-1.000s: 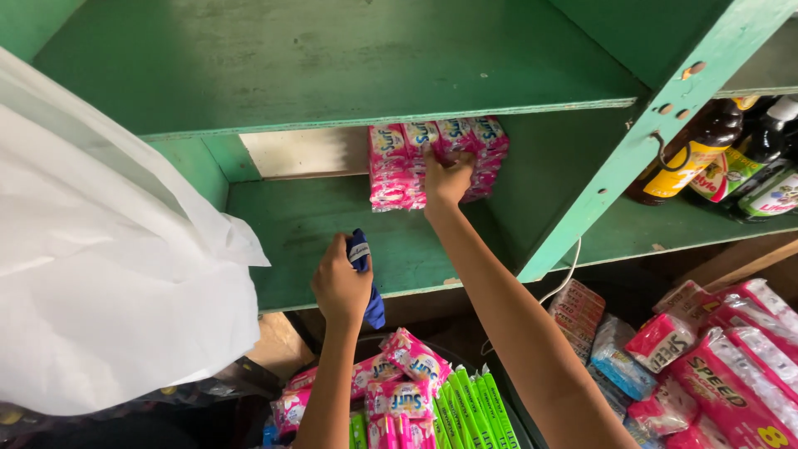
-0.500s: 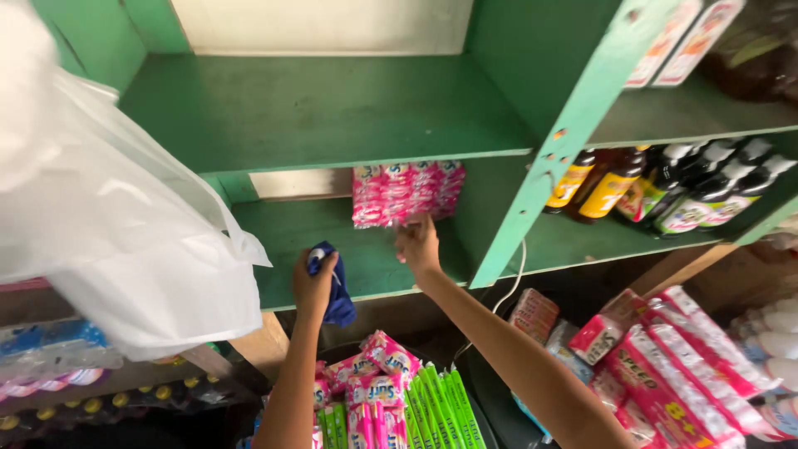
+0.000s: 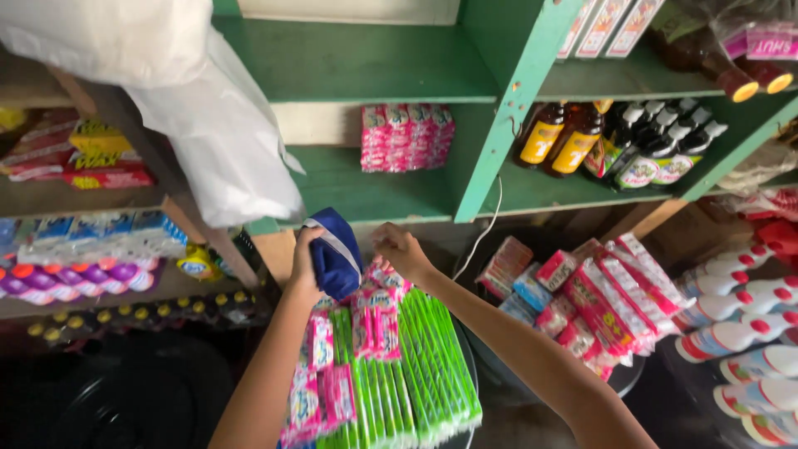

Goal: Wiping individual detergent packets with a cloth and arranging them neatly on a store shelf.

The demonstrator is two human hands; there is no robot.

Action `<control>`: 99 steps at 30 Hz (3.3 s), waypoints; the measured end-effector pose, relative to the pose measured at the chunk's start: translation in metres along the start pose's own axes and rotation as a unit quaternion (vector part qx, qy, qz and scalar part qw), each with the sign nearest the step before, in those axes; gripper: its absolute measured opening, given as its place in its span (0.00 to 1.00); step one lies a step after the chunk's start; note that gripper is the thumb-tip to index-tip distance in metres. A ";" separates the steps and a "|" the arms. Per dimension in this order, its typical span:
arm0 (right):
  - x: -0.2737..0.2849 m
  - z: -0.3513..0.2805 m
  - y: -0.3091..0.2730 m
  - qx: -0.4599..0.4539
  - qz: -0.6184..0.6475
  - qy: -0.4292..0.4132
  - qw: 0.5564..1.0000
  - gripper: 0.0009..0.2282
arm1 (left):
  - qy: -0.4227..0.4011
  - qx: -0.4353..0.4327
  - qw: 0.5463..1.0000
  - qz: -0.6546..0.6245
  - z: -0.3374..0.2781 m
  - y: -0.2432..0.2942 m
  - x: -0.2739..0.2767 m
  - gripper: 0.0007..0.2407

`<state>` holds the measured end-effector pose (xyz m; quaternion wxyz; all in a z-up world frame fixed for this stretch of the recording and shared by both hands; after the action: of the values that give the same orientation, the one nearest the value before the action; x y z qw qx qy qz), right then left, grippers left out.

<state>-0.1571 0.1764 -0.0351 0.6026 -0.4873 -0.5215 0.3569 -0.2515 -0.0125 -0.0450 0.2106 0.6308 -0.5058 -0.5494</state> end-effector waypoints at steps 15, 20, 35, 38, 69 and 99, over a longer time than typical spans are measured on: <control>-0.114 -0.143 0.204 -0.149 0.028 -0.021 0.988 0.10 | 0.007 0.146 0.925 -0.349 -0.170 -0.085 0.219 0.07; -0.146 -0.153 0.228 -0.182 -0.150 -0.005 0.972 0.15 | 0.052 0.145 0.928 -0.340 -0.192 -0.119 0.278 0.08; -0.204 -0.175 0.144 -0.173 -0.222 -0.039 0.959 0.37 | 0.121 0.167 0.925 -0.319 -0.256 -0.126 0.267 0.07; -0.205 -0.172 0.131 -0.150 -0.259 -0.068 0.952 0.46 | 0.153 0.151 0.945 -0.245 -0.242 -0.130 0.256 0.09; -0.052 -0.166 0.027 -0.069 0.550 0.128 0.822 0.19 | -0.089 -0.589 0.603 0.531 -0.181 -0.097 -0.046 0.08; -0.021 -0.114 0.003 -0.032 0.386 0.117 0.914 0.30 | 0.072 -0.562 0.707 0.423 -0.185 -0.054 -0.072 0.15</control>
<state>-0.0494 0.1333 -0.0417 0.4585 -0.7081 -0.2294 0.4854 -0.0530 0.0183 0.0023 0.7720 0.1536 -0.3009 -0.5383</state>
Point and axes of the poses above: each hand's wrist, its own z-axis towards the middle knuckle, its own x-axis out of the back of the hand, y = z × x, the point moved 1 cm from there along z, towards the middle knuckle, and after that the axes turned 3 degrees about -y, right-handed, at the moved point
